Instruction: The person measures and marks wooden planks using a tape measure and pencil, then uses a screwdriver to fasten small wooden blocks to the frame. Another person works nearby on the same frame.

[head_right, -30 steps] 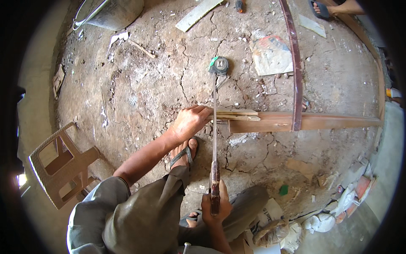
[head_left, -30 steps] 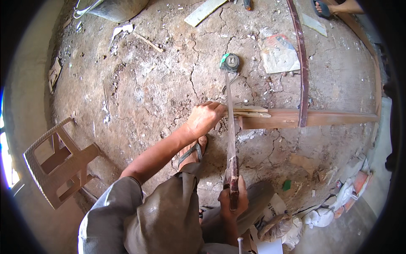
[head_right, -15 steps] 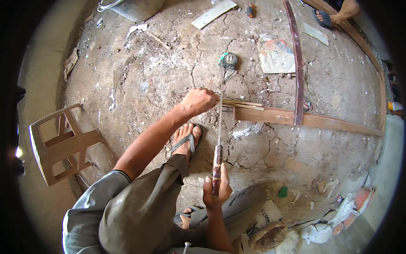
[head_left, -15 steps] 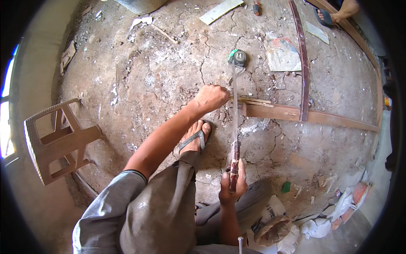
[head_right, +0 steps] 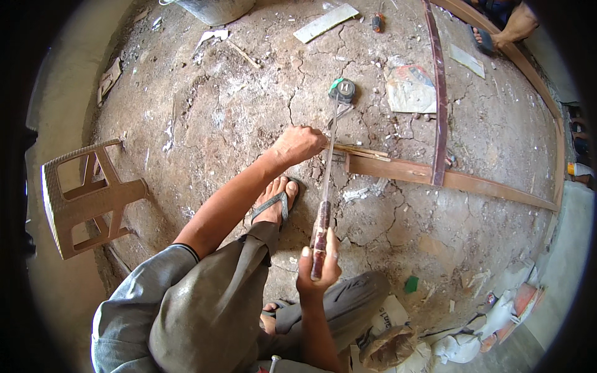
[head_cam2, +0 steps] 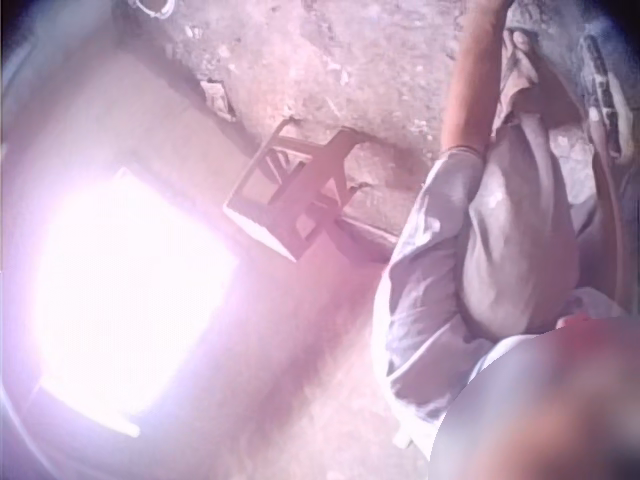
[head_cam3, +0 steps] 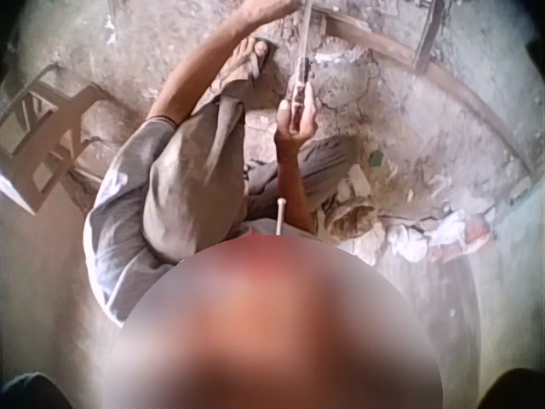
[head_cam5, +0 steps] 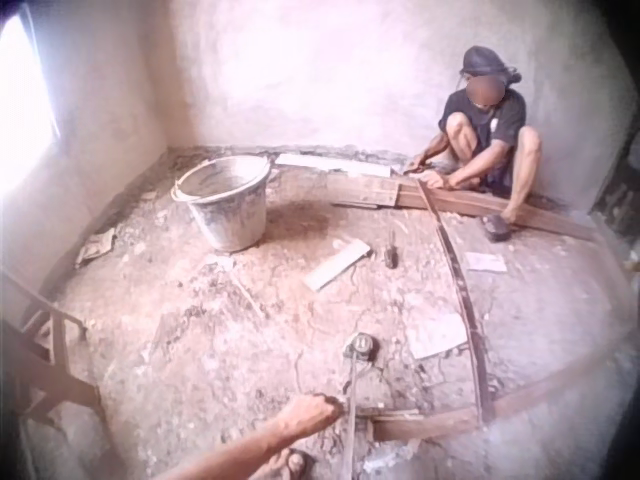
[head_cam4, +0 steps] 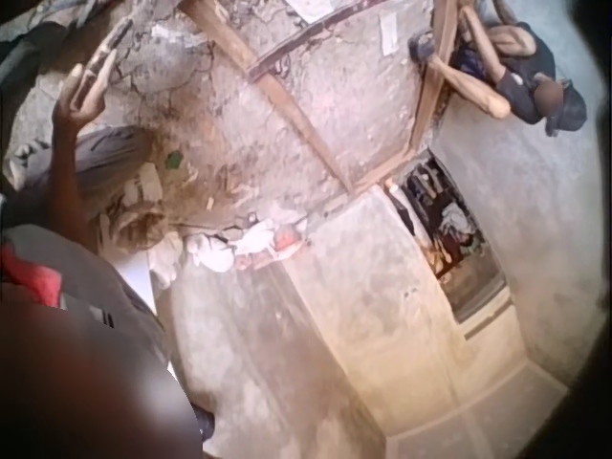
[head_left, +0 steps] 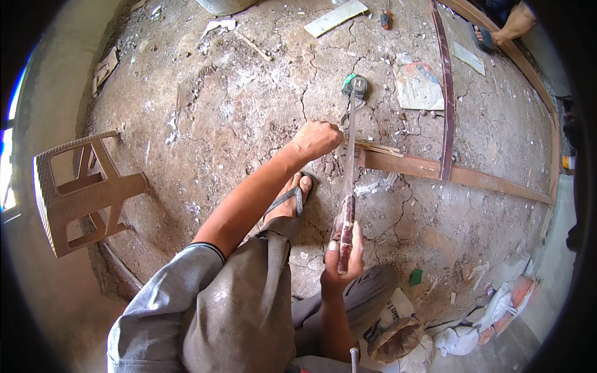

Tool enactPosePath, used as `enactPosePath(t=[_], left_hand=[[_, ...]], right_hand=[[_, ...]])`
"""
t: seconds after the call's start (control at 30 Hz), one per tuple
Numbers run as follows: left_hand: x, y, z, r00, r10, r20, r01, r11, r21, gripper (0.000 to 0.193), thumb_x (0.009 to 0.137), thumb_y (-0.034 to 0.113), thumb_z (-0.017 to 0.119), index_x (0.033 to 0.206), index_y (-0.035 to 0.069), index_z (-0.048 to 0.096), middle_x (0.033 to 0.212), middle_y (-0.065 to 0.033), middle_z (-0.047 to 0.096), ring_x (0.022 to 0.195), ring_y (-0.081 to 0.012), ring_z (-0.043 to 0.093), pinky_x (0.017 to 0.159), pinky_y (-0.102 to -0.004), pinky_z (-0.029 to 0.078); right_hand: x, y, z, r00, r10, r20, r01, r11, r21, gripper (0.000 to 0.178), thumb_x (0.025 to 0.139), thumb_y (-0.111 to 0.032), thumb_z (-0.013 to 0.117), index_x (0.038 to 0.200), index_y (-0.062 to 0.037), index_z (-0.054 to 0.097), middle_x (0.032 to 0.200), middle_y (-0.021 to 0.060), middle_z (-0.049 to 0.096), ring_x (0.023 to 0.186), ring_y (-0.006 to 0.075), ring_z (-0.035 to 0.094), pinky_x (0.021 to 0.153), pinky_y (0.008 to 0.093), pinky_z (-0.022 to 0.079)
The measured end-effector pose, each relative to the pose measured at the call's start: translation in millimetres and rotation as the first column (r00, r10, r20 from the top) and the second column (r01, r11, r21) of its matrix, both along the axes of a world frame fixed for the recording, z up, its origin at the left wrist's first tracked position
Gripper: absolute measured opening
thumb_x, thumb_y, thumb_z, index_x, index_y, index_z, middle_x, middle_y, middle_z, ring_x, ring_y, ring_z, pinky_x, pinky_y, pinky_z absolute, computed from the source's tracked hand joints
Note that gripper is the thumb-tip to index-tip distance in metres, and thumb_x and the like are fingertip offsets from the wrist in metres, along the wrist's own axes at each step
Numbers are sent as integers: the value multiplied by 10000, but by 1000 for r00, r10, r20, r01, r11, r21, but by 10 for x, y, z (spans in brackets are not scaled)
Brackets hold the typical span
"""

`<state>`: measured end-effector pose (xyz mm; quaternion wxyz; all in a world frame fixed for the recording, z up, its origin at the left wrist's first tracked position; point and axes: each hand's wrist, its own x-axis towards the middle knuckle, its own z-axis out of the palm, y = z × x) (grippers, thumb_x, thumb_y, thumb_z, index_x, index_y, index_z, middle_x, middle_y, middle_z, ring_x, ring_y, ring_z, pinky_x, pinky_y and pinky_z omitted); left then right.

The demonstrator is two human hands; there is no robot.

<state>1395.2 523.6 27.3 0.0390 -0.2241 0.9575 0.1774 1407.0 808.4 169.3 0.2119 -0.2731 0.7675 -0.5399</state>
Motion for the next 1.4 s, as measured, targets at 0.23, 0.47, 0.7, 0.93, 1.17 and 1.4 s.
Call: enactPosePath(t=[0.23,0.47,0.7,0.93,1.17,1.4], left_hand=[[24,-17,75,1000,-19,0,19,1000,15,243,963,334,653,985,93,677,985,-103,733,870,-336,744,703,-465,605],[141,20,126,913,-31,-407,117,975,189,243,966,290,682,1128,109,696,1039,-112,734,991,-350,709,824,-451,600],[224,24,92,882,119,-455,98,899,426,236,960,212,700,1141,60,705,1153,-150,723,1043,-387,691,925,-462,565],[206,16,78,851,125,-510,114,904,412,269,963,265,703,1120,47,717,1119,-156,729,1012,-395,694,880,-454,576],[204,11,68,866,153,-475,111,869,483,291,962,270,706,1147,45,700,1165,-142,727,1081,-375,689,939,-453,558],[198,41,87,868,158,-470,61,906,418,284,939,281,725,1114,59,704,1125,-132,732,1032,-375,699,886,-445,575]], right_hand=[[-72,87,137,998,-18,-58,18,1000,-1,576,902,-153,697,1378,133,546,1086,236,730,846,247,726,786,345,578],[-116,79,20,995,2,-102,3,998,57,594,890,-163,680,1383,139,542,1036,186,726,860,237,707,815,365,574],[-198,-44,-142,995,20,-100,-16,999,43,598,866,-90,719,1409,94,550,924,158,734,678,165,674,663,305,554],[-208,-42,-215,993,26,-118,-26,1000,2,598,872,-86,720,1419,80,545,932,163,734,669,148,660,660,293,548],[-229,-47,-209,987,41,-156,-44,999,-19,595,871,-85,726,1414,80,549,960,174,739,676,162,670,666,305,554],[-237,-14,-192,983,71,-168,-72,997,-3,596,860,-74,726,1406,86,548,983,187,740,651,192,670,639,315,555]])
